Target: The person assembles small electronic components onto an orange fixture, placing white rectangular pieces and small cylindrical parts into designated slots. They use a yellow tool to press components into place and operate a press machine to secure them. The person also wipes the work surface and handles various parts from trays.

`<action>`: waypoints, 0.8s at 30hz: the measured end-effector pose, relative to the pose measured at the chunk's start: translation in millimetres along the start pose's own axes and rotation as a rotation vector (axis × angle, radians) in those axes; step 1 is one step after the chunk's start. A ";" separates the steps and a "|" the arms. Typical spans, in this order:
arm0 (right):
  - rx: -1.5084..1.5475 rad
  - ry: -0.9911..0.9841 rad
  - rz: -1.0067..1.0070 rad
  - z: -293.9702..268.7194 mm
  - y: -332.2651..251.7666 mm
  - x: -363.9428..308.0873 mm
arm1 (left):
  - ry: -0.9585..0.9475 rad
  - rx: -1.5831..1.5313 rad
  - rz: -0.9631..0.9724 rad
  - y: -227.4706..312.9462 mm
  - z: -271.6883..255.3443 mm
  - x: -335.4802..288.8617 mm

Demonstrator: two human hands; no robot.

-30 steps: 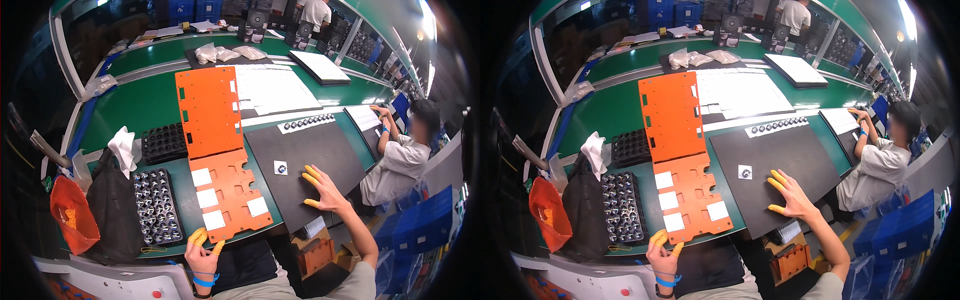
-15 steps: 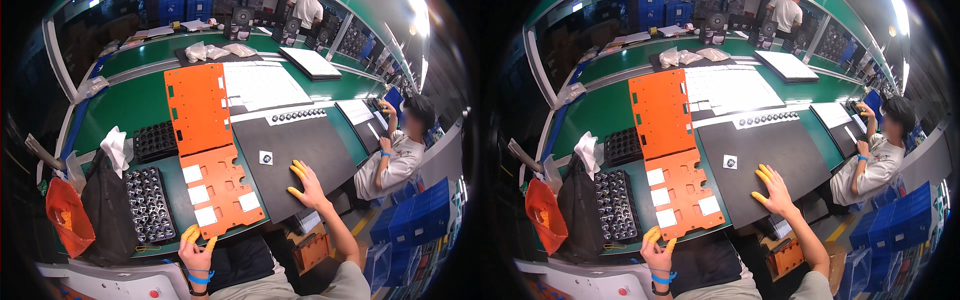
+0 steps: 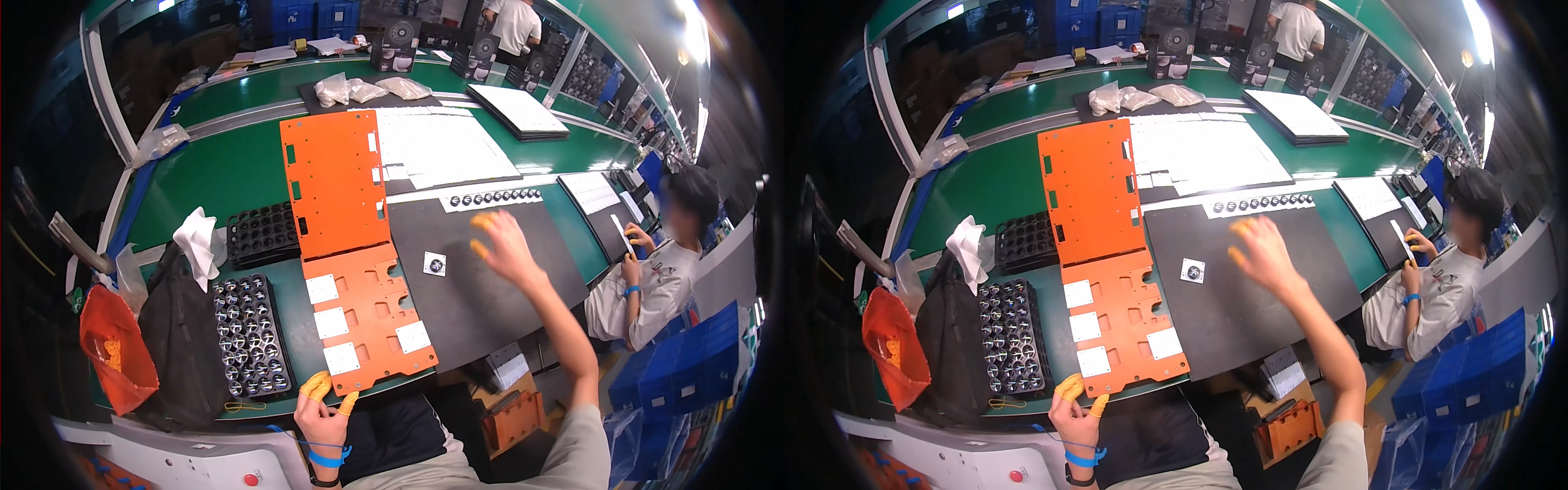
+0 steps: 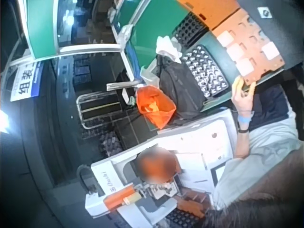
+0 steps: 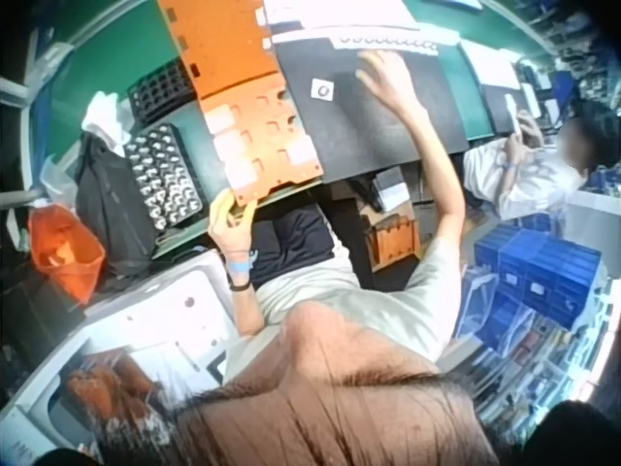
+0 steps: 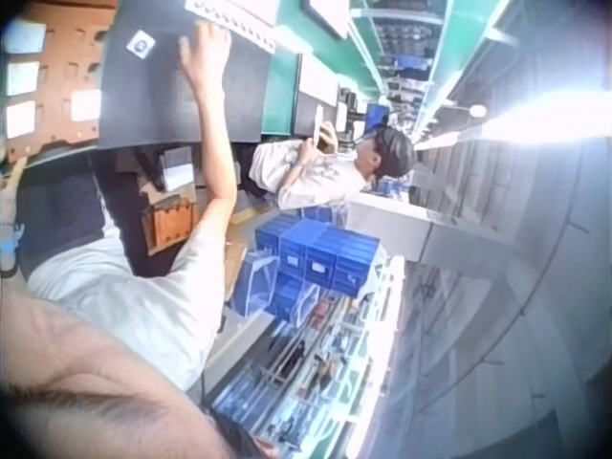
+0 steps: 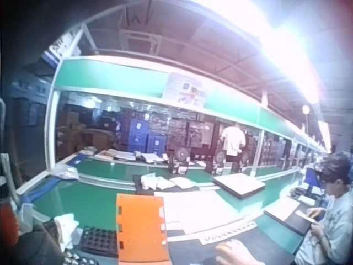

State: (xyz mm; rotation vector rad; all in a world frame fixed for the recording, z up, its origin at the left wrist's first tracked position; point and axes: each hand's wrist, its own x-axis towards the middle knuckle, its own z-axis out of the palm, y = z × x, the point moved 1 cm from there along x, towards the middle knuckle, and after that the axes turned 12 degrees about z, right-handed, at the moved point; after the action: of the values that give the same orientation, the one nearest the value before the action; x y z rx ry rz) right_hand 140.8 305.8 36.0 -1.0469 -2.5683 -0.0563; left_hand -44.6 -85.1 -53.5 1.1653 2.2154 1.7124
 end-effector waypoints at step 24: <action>-0.217 -0.173 -0.207 81.0 44.8 111.3 | -0.018 -0.019 -0.002 4.8 -1.1 2.7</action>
State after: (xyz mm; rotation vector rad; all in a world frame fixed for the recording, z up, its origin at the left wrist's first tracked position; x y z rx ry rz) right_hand 72.4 426.5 -5.3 -0.8882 -2.8716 -0.3167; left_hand -44.7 -83.9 -48.0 1.1694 2.1837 1.7115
